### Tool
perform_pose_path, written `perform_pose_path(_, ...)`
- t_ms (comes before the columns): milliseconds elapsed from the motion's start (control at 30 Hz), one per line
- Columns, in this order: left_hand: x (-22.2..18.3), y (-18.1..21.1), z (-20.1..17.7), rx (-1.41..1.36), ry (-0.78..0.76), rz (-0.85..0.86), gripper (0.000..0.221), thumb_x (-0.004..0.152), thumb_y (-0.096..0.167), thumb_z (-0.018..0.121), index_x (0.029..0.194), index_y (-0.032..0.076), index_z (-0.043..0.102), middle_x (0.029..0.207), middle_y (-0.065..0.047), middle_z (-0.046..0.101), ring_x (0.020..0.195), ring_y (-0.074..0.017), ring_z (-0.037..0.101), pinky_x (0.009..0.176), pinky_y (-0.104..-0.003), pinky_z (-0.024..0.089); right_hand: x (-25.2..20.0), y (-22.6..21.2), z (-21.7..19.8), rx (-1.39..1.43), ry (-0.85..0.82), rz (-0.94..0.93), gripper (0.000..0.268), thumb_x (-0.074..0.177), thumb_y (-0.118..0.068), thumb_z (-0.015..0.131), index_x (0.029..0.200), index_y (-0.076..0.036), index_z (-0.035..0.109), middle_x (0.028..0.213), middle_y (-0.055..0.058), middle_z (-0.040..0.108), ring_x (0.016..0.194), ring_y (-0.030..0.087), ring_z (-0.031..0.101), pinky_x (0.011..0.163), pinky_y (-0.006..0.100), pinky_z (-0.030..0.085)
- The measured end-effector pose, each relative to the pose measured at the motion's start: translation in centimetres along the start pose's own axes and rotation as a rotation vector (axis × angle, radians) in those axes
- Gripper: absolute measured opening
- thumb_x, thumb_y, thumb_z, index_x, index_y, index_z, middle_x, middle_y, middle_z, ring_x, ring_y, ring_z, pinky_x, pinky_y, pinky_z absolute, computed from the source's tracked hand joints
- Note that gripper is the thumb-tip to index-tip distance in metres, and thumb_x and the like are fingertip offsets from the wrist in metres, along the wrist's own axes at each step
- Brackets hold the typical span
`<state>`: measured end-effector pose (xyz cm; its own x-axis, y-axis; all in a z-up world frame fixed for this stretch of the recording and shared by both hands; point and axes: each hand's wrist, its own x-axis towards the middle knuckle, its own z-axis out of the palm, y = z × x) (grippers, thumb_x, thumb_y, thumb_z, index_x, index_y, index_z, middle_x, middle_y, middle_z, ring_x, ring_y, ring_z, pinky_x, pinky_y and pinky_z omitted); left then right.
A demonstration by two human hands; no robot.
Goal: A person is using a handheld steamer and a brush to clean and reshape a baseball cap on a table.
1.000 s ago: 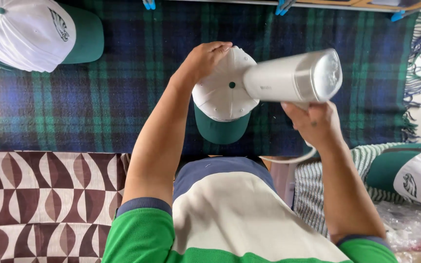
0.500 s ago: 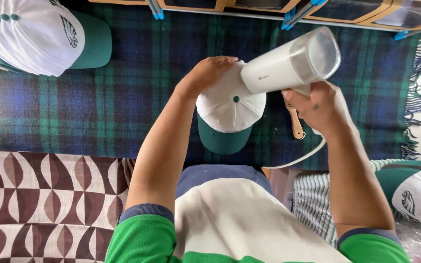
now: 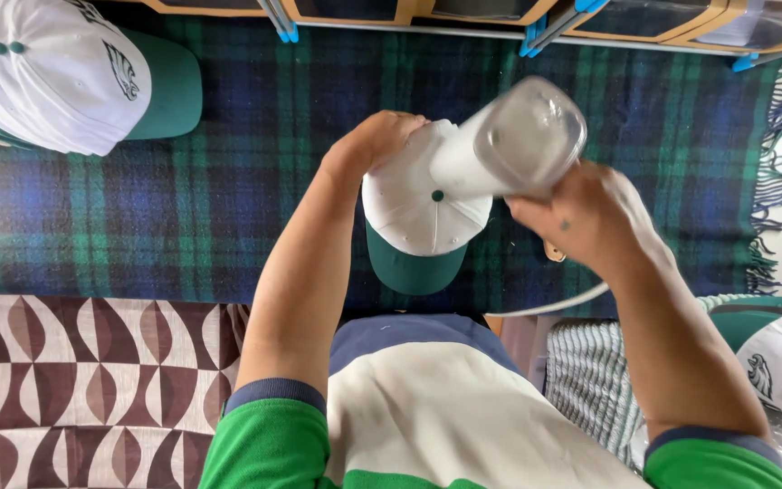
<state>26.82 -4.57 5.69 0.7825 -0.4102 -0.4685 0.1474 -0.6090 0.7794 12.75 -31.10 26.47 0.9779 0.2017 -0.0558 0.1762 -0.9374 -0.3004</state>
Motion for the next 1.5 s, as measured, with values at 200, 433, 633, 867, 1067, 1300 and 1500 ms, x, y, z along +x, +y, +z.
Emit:
perform_pose_path(200, -0.6, 0.1, -0.6, 0.153, -0.067, 0.288, 0.039, 0.106, 0.019, 0.039, 0.128, 0.009, 0.07, 0.124, -0.014, 0.073, 0.114, -0.0308, 0.07, 0.104, -0.039, 0.054, 0.8, -2.2, -1.4, -0.084, -0.115, 0.03, 0.056, 0.089, -0.053, 0.081, 0.082, -0.001, 0.061, 0.066, 0.02, 0.066, 0.07, 0.047, 0.068, 0.06, 0.056, 0.055)
perform_pose_path(433, 1.9, -1.8, 0.8, -0.53, -0.011, -0.322, 0.028, 0.088, 0.046, 0.075, 0.107, 0.026, 0.082, 0.109, -0.004, 0.079, 0.097, -0.0217, 0.077, 0.084, -0.038, 0.063, 1.0, -2.9, -2.2, -0.038, -0.155, 0.114, 0.056, 0.09, -0.058, 0.079, 0.082, -0.005, 0.063, 0.063, 0.016, 0.065, 0.068, 0.042, 0.069, 0.058, 0.05, 0.054)
perform_pose_path(633, -1.3, 1.7, -1.1, -0.405, -0.071, -0.254, 0.041, 0.091, 0.045, 0.061, 0.121, 0.021, 0.076, 0.131, -0.007, 0.071, 0.122, -0.026, 0.065, 0.103, -0.04, 0.051, 1.1, -2.9, -2.5, -0.007, -0.377, 0.367, 0.045, 0.088, -0.054, 0.074, 0.088, -0.01, 0.066, 0.076, 0.013, 0.07, 0.076, 0.037, 0.069, 0.064, 0.049, 0.053)
perform_pose_path(867, -2.2, 2.3, -1.0, -0.548, 0.003, -0.237, 0.039, 0.09, 0.04, 0.069, 0.118, 0.015, 0.078, 0.122, -0.016, 0.074, 0.117, -0.0337, 0.068, 0.101, -0.049, 0.055, 0.1, -2.3, -1.9, -0.014, -0.167, 0.173, 0.053, 0.083, -0.054, 0.083, 0.072, -0.006, 0.062, 0.059, 0.019, 0.064, 0.069, 0.045, 0.068, 0.059, 0.054, 0.055)
perform_pose_path(1067, -0.1, 0.6, -0.4, -0.523, -0.008, -0.262, 0.03, 0.086, 0.044, 0.073, 0.11, 0.029, 0.081, 0.113, -0.004, 0.079, 0.108, -0.0244, 0.074, 0.097, -0.042, 0.059, 1.4, -2.9, -2.1, -0.007, -0.136, 0.128, 0.057, 0.083, -0.055, 0.083, 0.072, -0.004, 0.061, 0.059, 0.022, 0.061, 0.069, 0.049, 0.065, 0.057, 0.057, 0.051)
perform_pose_path(1300, -5.5, 6.0, -3.0, -0.455, 0.021, -0.354, 0.033, 0.081, 0.048, 0.074, 0.108, 0.03, 0.081, 0.112, -0.001, 0.078, 0.107, -0.0214, 0.074, 0.101, -0.041, 0.057, 11.1, 3.0, -2.5, 0.377, -0.465, 0.385, 0.05, 0.088, -0.043, 0.076, 0.119, -0.006, 0.067, 0.082, 0.018, 0.072, 0.057, 0.032, 0.071, 0.049, 0.046, 0.059)
perform_pose_path(1500, -3.2, 4.0, -1.7, -0.542, 0.058, -0.256, 0.035, 0.087, 0.039, 0.07, 0.114, 0.019, 0.079, 0.126, -0.008, 0.074, 0.125, -0.0292, 0.065, 0.113, -0.042, 0.048, 5.8, 7.8, 0.1, 0.81, -0.45, 0.665, 0.042, 0.084, -0.035, 0.073, 0.108, -0.001, 0.065, 0.066, 0.017, 0.062, 0.047, 0.03, 0.063, 0.041, 0.042, 0.053)
